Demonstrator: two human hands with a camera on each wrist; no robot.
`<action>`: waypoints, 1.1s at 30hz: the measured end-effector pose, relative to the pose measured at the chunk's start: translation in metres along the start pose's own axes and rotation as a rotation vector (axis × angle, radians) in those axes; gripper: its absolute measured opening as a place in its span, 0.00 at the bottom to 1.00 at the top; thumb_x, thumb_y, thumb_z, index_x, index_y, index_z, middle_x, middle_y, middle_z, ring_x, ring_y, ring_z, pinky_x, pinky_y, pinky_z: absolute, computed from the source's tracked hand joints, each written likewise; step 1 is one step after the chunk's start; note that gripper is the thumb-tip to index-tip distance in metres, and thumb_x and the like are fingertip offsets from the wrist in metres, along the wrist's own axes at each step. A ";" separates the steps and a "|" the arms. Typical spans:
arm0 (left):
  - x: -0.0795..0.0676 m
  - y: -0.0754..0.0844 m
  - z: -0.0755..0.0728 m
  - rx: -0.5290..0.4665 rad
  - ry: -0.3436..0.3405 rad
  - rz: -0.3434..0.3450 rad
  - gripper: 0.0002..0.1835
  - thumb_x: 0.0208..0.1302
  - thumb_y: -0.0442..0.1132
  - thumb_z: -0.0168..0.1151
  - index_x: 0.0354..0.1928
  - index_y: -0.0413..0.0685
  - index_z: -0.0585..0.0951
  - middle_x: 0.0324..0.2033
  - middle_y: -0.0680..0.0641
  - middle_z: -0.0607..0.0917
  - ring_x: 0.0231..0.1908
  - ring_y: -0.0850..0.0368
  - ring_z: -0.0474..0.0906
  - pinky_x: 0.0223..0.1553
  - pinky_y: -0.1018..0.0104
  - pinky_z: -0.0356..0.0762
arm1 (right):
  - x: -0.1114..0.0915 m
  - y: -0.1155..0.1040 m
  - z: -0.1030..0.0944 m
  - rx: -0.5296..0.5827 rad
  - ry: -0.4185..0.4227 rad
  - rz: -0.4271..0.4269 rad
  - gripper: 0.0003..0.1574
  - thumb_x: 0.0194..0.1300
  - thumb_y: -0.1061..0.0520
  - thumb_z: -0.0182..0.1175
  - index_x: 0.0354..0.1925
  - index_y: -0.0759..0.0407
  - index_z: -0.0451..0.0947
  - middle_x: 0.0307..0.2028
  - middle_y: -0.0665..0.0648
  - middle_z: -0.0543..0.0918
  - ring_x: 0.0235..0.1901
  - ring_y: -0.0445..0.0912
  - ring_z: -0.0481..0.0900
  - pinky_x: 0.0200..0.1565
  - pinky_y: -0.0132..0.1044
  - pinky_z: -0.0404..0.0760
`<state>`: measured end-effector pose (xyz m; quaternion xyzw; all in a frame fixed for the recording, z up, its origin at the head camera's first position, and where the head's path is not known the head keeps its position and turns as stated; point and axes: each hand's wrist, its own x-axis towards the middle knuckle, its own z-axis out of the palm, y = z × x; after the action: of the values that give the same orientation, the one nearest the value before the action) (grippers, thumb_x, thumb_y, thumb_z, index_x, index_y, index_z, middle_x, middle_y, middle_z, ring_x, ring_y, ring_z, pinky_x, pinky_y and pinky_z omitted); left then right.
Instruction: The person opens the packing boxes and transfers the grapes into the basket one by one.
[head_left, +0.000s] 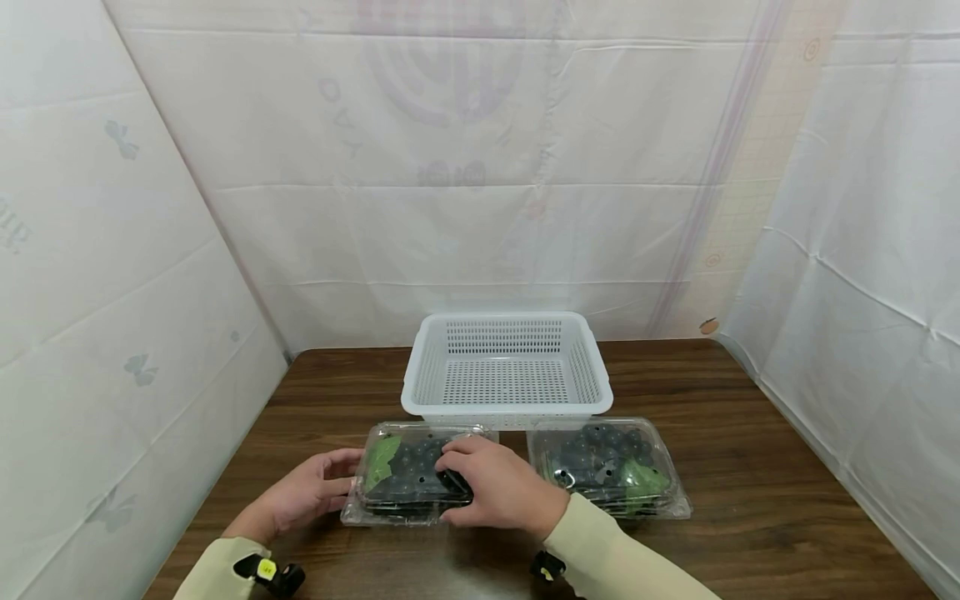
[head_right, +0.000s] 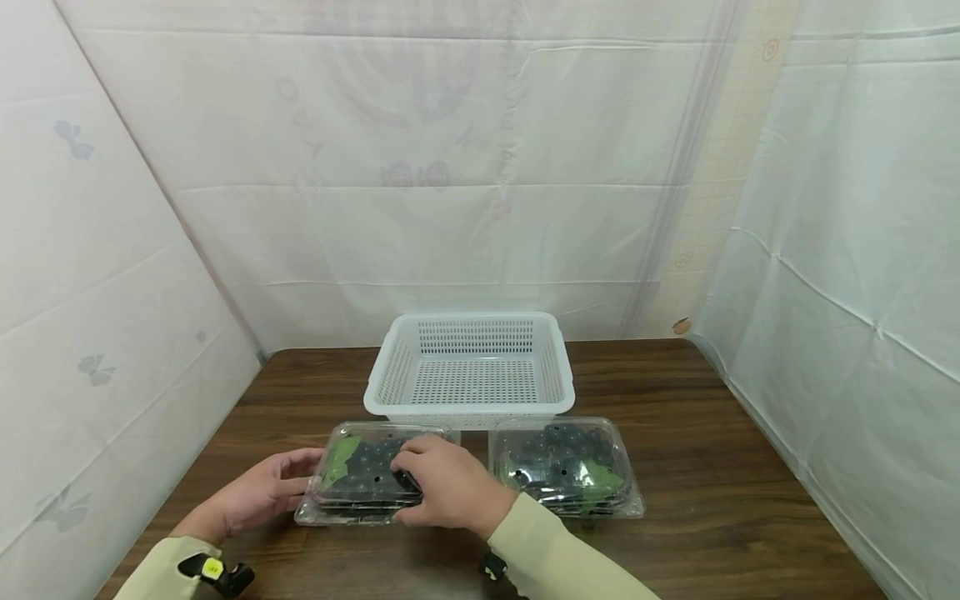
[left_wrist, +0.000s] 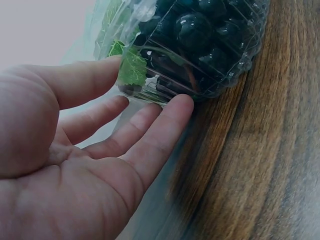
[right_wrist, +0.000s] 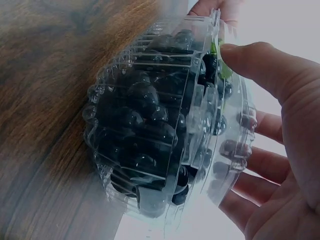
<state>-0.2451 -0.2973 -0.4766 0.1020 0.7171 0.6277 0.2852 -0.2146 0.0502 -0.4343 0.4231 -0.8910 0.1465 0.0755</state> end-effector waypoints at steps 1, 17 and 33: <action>0.000 0.000 0.000 0.001 0.004 -0.003 0.38 0.76 0.39 0.60 0.77 0.28 0.54 0.61 0.47 0.78 0.55 0.59 0.81 0.55 0.58 0.83 | 0.001 -0.001 0.000 -0.018 0.007 -0.004 0.34 0.60 0.36 0.73 0.59 0.49 0.81 0.62 0.51 0.80 0.64 0.44 0.77 0.58 0.35 0.82; 0.000 0.002 0.001 0.015 0.027 -0.008 0.39 0.74 0.38 0.62 0.76 0.27 0.55 0.66 0.35 0.74 0.55 0.55 0.81 0.55 0.56 0.84 | 0.012 -0.010 0.002 -0.155 0.074 -0.067 0.35 0.56 0.32 0.73 0.56 0.46 0.82 0.50 0.46 0.82 0.46 0.39 0.80 0.41 0.30 0.82; 0.004 0.001 0.000 0.018 0.000 0.015 0.39 0.73 0.33 0.61 0.76 0.26 0.53 0.67 0.28 0.68 0.56 0.53 0.80 0.55 0.56 0.83 | 0.027 -0.015 0.009 -0.228 0.049 -0.073 0.42 0.55 0.22 0.68 0.59 0.43 0.80 0.57 0.48 0.81 0.54 0.43 0.80 0.50 0.37 0.83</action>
<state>-0.2490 -0.2954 -0.4763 0.1100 0.7219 0.6233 0.2797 -0.2196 0.0184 -0.4329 0.4402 -0.8838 0.0514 0.1500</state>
